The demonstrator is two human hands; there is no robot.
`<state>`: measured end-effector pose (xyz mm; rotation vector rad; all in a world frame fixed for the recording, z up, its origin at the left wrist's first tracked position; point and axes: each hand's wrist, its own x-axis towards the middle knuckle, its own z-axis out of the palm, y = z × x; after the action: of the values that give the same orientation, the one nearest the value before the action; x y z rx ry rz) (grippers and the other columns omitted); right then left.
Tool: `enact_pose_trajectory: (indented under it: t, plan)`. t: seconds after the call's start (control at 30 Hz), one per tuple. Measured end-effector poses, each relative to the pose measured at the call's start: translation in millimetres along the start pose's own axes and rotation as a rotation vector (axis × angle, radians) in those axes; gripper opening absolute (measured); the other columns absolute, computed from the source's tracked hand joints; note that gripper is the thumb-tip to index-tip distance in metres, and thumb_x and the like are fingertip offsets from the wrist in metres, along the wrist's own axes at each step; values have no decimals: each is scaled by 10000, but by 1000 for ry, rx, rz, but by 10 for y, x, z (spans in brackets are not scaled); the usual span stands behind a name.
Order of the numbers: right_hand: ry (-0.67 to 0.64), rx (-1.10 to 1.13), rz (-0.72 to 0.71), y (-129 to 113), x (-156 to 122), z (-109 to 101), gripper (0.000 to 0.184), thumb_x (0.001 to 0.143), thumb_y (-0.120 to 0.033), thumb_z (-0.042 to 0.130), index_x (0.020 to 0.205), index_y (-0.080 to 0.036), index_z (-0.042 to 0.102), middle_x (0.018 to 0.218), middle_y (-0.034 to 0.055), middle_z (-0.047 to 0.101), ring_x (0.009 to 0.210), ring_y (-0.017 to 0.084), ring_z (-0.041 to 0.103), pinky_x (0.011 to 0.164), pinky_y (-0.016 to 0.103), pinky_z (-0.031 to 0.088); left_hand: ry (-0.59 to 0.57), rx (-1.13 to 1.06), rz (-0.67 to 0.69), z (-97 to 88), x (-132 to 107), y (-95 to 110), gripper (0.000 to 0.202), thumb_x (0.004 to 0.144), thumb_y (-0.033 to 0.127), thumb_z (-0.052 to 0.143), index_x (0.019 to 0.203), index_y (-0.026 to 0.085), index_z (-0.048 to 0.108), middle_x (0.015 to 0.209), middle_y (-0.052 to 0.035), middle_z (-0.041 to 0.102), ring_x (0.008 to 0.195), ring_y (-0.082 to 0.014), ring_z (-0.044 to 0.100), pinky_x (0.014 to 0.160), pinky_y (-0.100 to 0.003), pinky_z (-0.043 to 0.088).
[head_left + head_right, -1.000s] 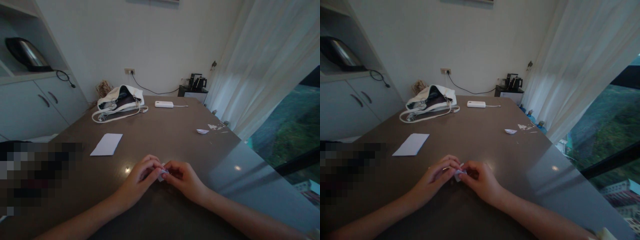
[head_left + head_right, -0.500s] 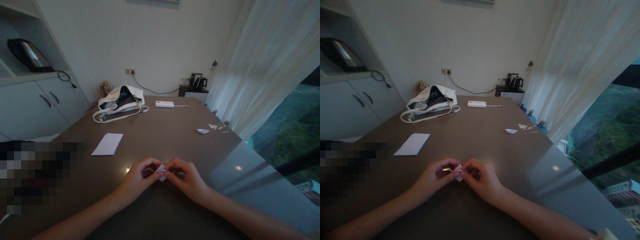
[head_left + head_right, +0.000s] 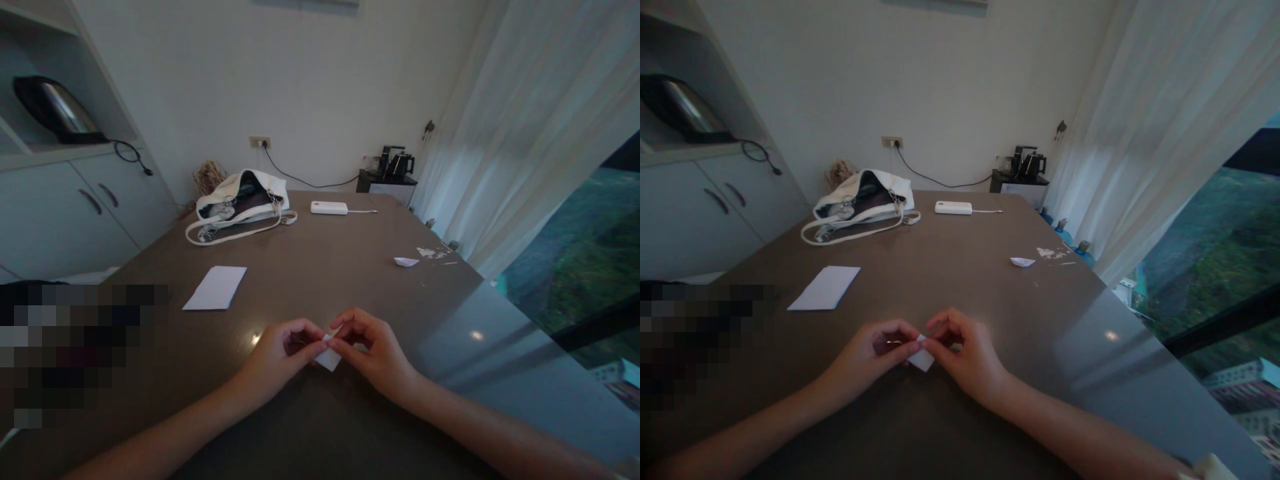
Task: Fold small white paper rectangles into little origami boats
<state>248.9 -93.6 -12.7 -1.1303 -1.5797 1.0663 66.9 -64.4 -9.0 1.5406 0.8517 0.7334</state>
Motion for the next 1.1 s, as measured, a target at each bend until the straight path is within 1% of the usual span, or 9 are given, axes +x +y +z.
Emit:
enact_pose_trajectory:
  t: [0.07, 0.13, 0.2, 0.33, 0.43, 0.5, 0.63, 0.8, 1.1]
  plan:
    - [-82, -35, 45, 3, 3, -13, 220, 838, -359, 599, 853, -140, 609, 666, 19, 622, 595, 115, 576, 550, 214, 433, 10, -22, 2, -7, 6, 9, 190, 773, 311, 644, 815, 126, 652, 723, -20, 635, 648, -123, 573, 580, -217, 457]
    - [-180, -54, 100, 4, 5, -27, 301, 868, -395, 544, 755, -127, 620, 638, 27, 606, 544, 104, 545, 509, 207, 409, 24, -34, -3, -18, 15, 8, 200, 768, 316, 646, 809, 120, 647, 718, -22, 635, 648, -121, 572, 576, -213, 453]
    - [-229, -57, 139, 5, 6, -35, 362, 875, -424, 522, 694, -122, 606, 614, 30, 596, 511, 96, 520, 486, 202, 390, 33, -38, -17, -26, 27, -9, 213, 762, 325, 651, 802, 117, 633, 715, -23, 632, 653, -122, 574, 569, -208, 450]
    - [-218, -90, 154, 0, 4, -29, 403, 857, -461, 537, 632, -129, 575, 552, 9, 556, 489, 89, 493, 477, 197, 367, -19, -53, -69, -29, 41, -68, 271, 784, 385, 626, 845, 126, 581, 696, -9, 615, 579, -103, 558, 513, -198, 436]
    - [-192, -96, 161, -4, 7, -15, 391, 844, -450, 561, 614, -134, 558, 532, -5, 533, 477, 82, 479, 467, 189, 353, -94, -33, -109, -32, 43, -115, 319, 808, 429, 593, 916, 133, 546, 637, 8, 609, 481, -84, 514, 448, -185, 394]
    - [-187, -83, 176, -3, 11, -7, 379, 845, -437, 559, 619, -134, 558, 531, -10, 527, 471, 77, 470, 461, 184, 349, -103, -31, -107, -38, 43, -135, 324, 817, 434, 581, 938, 137, 533, 627, 13, 607, 459, -79, 499, 428, -178, 372]
    - [-240, 3, 234, 12, 9, -1, 362, 841, -436, 560, 653, -128, 578, 545, -8, 543, 463, 67, 467, 444, 170, 345, -74, -22, -60, -46, 40, -114, 270, 819, 409, 583, 819, 141, 545, 647, 15, 587, 500, -79, 510, 453, -177, 382]
    - [-351, 106, 289, 31, -11, 8, 331, 769, -429, 660, 742, -99, 647, 623, 26, 622, 460, 54, 477, 437, 160, 363, -8, -17, -19, -39, 27, -33, 257, 815, 389, 585, 748, 145, 542, 642, 7, 584, 543, -98, 517, 490, -193, 398]
    - [-334, 137, 288, -9, 11, -17, 340, 756, -430, 670, 671, -102, 635, 523, -13, 568, 415, 41, 450, 404, 144, 336, 82, 55, 48, -43, 31, 16, 236, 804, 348, 587, 696, 139, 579, 588, 26, 517, 551, -102, 473, 529, -202, 369]
